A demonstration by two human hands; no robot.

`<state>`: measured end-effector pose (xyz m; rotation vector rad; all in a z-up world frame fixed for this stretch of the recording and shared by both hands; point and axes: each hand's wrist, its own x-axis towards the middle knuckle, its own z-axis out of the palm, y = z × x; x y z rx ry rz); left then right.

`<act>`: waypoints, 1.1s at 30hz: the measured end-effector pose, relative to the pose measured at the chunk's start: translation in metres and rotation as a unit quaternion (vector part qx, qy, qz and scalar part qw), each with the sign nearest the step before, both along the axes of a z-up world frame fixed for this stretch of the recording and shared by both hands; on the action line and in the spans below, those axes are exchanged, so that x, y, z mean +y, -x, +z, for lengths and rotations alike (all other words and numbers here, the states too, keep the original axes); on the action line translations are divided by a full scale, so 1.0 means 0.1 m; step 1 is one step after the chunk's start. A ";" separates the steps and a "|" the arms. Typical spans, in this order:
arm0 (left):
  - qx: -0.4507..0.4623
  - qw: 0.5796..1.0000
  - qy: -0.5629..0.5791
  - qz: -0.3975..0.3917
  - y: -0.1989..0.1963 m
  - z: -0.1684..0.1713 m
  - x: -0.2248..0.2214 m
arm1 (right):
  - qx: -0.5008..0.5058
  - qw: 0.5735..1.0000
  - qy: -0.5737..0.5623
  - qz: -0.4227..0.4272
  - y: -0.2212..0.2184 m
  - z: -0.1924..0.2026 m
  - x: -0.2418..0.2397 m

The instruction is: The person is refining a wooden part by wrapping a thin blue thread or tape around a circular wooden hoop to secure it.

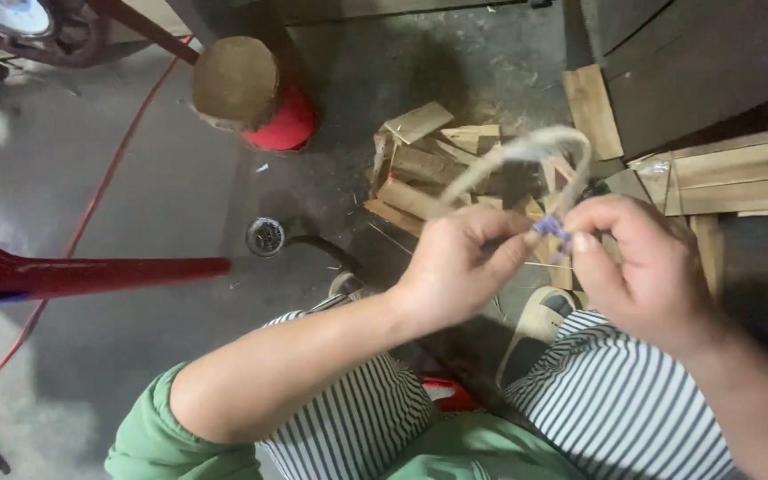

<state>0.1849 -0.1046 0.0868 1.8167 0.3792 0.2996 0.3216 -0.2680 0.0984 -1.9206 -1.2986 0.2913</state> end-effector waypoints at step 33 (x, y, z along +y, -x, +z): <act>0.040 0.992 0.114 -0.021 -0.26 -0.19 0.14 | 0.027 0.985 -0.087 0.147 -0.41 -0.32 0.11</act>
